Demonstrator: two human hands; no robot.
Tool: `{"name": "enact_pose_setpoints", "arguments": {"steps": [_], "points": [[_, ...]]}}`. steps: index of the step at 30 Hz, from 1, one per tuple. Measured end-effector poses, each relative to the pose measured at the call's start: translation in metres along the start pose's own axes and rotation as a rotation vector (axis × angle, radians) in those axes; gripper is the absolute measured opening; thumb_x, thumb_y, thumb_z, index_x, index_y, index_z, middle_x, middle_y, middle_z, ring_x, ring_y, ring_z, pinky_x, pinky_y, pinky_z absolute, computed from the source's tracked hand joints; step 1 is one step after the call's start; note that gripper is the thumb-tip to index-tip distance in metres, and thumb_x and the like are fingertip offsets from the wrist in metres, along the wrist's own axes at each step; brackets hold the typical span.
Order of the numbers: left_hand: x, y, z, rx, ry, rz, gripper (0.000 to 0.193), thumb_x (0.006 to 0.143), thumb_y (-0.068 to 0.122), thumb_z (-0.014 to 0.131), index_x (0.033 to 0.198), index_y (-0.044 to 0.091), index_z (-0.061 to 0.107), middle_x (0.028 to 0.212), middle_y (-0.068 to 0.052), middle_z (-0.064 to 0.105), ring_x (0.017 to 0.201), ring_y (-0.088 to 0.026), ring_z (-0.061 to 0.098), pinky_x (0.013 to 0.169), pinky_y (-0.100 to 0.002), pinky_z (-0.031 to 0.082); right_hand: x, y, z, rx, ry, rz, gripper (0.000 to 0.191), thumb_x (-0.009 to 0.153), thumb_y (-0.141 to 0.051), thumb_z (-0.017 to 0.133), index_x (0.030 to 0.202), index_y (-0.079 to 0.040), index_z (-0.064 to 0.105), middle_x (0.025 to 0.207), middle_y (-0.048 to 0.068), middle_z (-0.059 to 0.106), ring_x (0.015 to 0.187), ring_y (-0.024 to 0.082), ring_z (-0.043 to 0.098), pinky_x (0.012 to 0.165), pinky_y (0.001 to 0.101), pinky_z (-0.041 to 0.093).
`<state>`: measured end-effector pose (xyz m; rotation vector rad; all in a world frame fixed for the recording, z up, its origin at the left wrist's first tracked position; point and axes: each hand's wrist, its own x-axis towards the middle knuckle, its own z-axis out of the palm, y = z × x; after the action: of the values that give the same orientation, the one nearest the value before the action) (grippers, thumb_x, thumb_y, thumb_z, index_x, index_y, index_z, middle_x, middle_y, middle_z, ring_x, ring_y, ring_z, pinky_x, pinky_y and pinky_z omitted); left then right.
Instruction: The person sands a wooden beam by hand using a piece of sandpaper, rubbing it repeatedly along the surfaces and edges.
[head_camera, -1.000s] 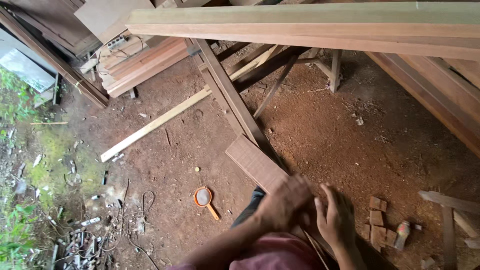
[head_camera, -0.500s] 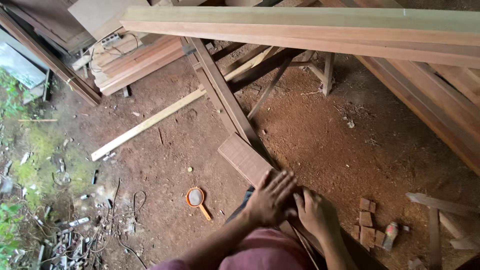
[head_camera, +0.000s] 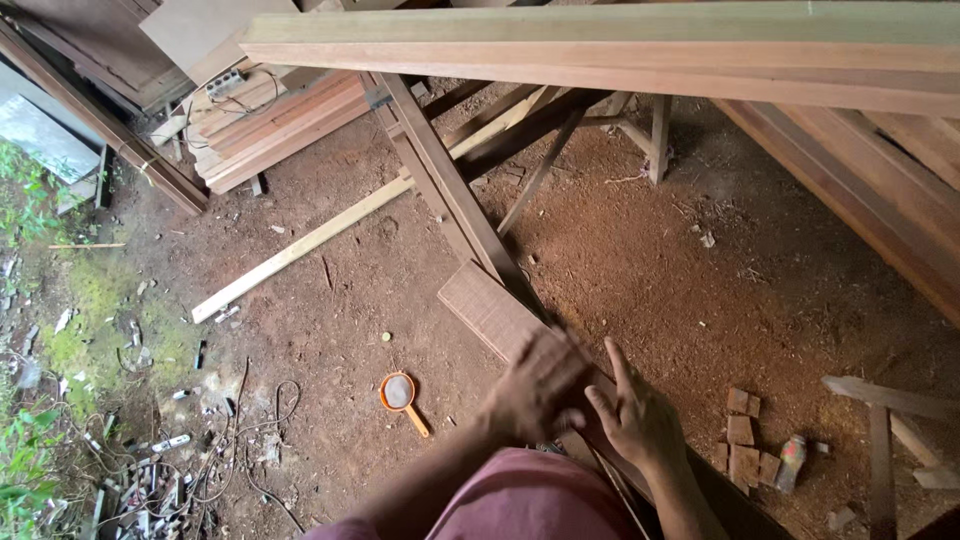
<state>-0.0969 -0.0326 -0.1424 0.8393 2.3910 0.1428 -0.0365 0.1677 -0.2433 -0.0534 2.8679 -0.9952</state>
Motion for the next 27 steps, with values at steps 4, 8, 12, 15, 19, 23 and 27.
{"name": "enact_pose_setpoints", "arguments": {"steps": [4,8,12,15,19,23,27], "points": [[0.014,-0.040,-0.005,-0.080,0.201,-0.072,0.064,0.102,0.041,0.046,0.161,0.020,0.030,0.161,-0.004,0.031,0.150,-0.022,0.021,0.128,-0.045,0.013,-0.001,0.005,0.006,-0.187,-0.014,-0.074,0.091,0.089,-0.074,0.035,0.155,-0.011,0.033,0.140,0.019,0.060,0.113,0.040,0.068,0.081,0.0463,0.063],[0.054,-0.092,-0.005,-0.045,0.613,-0.291,0.070,0.098,0.043,0.057,0.154,0.006,0.038,0.151,-0.020,0.044,0.144,-0.033,0.032,0.121,-0.054,0.017,-0.003,0.015,0.015,-0.161,-0.073,-0.011,0.084,0.096,-0.070,0.036,0.153,-0.009,0.041,0.134,0.022,0.065,0.109,0.038,0.073,0.080,0.0457,0.065],[0.041,-0.047,0.036,0.012,0.388,-0.028,0.067,0.099,0.039,0.061,0.154,0.008,0.037,0.157,-0.018,0.041,0.155,-0.035,0.024,0.129,-0.060,0.004,-0.001,0.018,0.017,-0.189,-0.142,0.097,0.085,0.096,-0.073,0.026,0.157,-0.015,0.042,0.134,0.018,0.068,0.101,0.034,0.078,0.076,0.0419,0.065],[0.027,-0.027,0.051,-0.066,0.370,0.221,0.076,0.091,0.045,0.063,0.154,0.013,0.034,0.163,-0.017,0.035,0.155,-0.036,0.021,0.125,-0.059,0.001,0.000,0.016,0.015,-0.150,-0.130,0.004,0.100,0.085,-0.078,0.022,0.160,-0.012,0.035,0.143,0.020,0.060,0.095,0.037,0.077,0.056,0.0385,0.066],[0.043,-0.072,0.026,-0.034,0.356,-0.142,0.074,0.091,0.034,0.050,0.161,0.020,0.031,0.168,-0.010,0.031,0.158,-0.027,0.020,0.130,-0.048,0.007,0.001,0.015,0.013,-0.194,-0.259,0.157,0.104,0.080,-0.079,0.015,0.164,-0.018,0.030,0.148,0.016,0.056,0.094,0.032,0.080,0.053,0.0388,0.068],[0.057,-0.089,0.014,-0.011,0.577,-0.313,0.079,0.098,0.051,0.058,0.156,0.006,0.029,0.160,-0.021,0.030,0.153,-0.037,0.018,0.125,-0.054,0.006,0.000,0.020,0.018,-0.235,-0.145,0.025,0.095,0.090,-0.076,0.014,0.156,-0.010,0.033,0.148,0.019,0.055,0.114,0.041,0.069,0.073,0.0443,0.066],[0.033,-0.036,0.038,-0.084,0.479,-0.037,0.084,0.084,0.034,0.065,0.158,0.013,0.031,0.167,-0.015,0.026,0.157,-0.034,0.016,0.123,-0.059,0.002,-0.001,0.024,0.021,-0.135,-0.078,-0.020,0.094,0.094,-0.075,0.015,0.158,-0.010,0.035,0.144,0.018,0.059,0.116,0.038,0.069,0.090,0.0476,0.062]]}}
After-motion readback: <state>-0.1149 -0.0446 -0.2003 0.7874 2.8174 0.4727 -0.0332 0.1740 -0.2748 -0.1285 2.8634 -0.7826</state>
